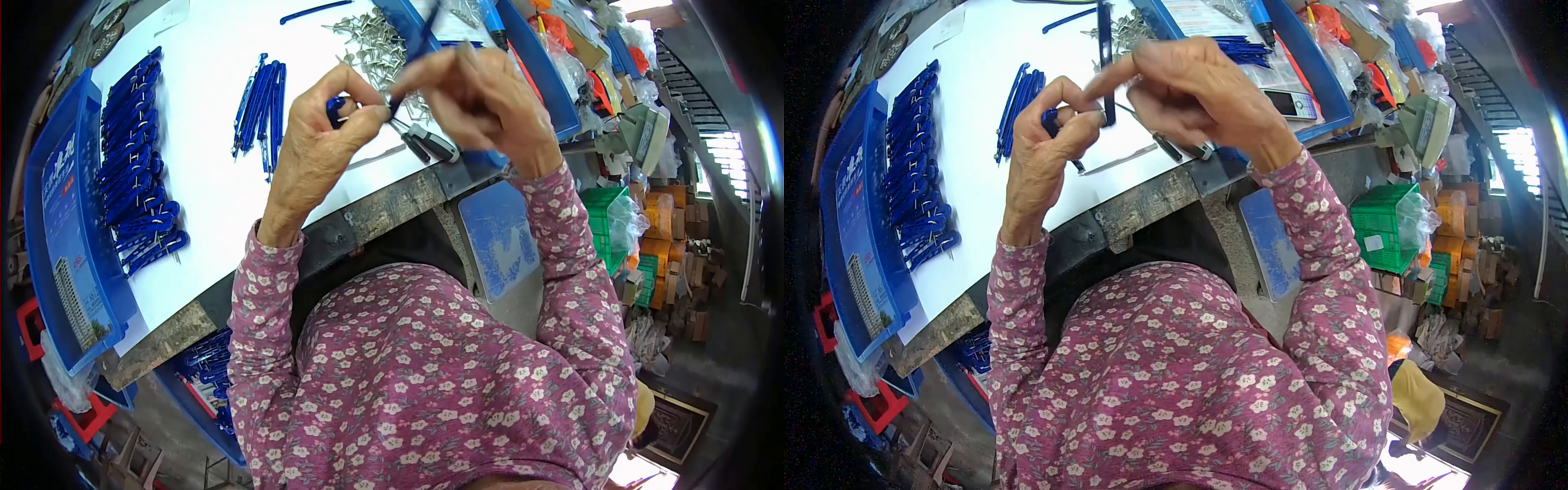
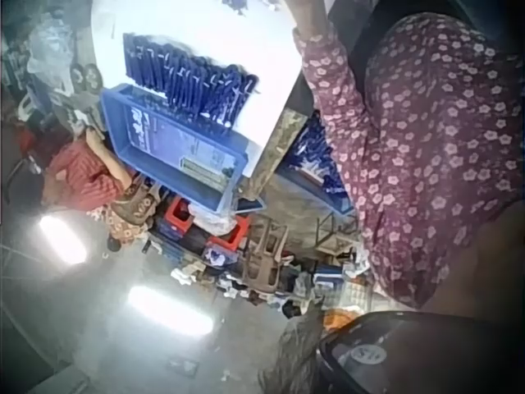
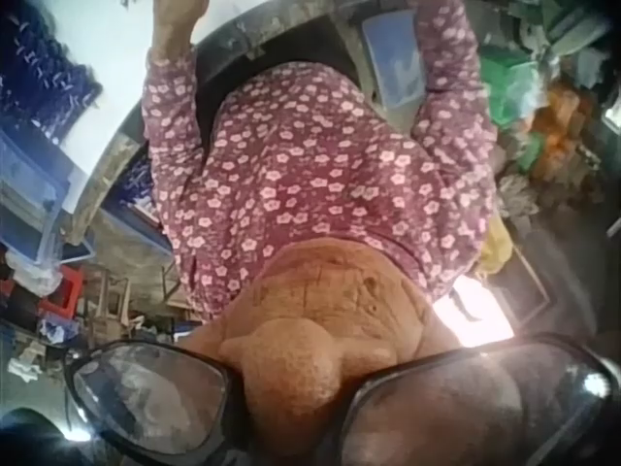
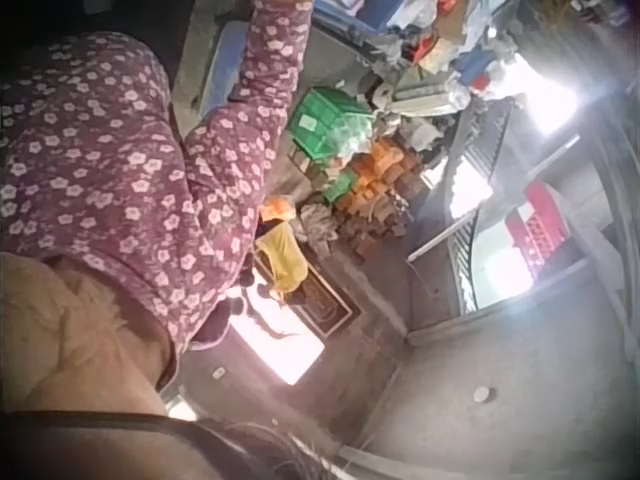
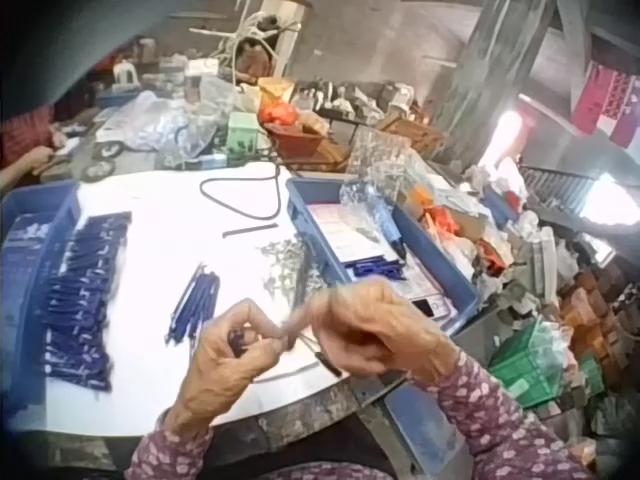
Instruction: Assembling small metal pins into blue plastic housings at a manual workstation.
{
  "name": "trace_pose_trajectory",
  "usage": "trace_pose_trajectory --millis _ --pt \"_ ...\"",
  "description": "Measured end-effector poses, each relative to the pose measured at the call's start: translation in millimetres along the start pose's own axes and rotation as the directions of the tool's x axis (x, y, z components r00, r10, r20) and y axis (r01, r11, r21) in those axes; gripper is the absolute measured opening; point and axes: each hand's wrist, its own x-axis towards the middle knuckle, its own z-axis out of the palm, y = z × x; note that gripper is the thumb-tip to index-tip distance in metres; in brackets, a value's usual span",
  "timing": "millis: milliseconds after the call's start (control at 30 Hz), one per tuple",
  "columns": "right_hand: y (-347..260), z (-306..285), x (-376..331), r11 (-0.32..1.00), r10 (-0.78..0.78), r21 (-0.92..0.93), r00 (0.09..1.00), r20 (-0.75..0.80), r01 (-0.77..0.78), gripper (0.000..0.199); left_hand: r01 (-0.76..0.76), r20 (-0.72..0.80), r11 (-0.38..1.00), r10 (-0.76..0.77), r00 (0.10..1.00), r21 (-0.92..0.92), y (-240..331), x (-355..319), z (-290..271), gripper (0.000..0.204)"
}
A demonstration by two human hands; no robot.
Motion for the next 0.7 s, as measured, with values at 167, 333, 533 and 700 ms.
trace_pose_trajectory --millis 167,333,533,700 --pt "25.2 1.3 1.6 0.995 0.063 -0.075 0.995 -0.072 -0.068 0.050 0.028 0.004 0.992 -0.027 1.000 -0.124 4.6 2.3 -2.4 0.009" --pt "1.7 1.7 -6.2 0.975 0.224 -0.081 0.907 0.358 -0.209 0.055 0.025 -0.015 0.989 -0.027 1.000 -0.147 -1.5 0.4 -4.6 0.010" --pt "22.9 -3.0 -1.6 0.984 0.100 -0.145 0.995 -0.007 -0.100 0.051 0.052 0.006 0.980 -0.052 0.999 -0.192 1.6 1.1 3.3 0.009" --pt "13.9 -3.5 -11.1 0.998 0.067 -0.035 0.922 0.382 -0.058 0.047 0.068 0.013 0.937 -0.068 0.998 -0.343 -2.2 1.6 1.3 0.008"
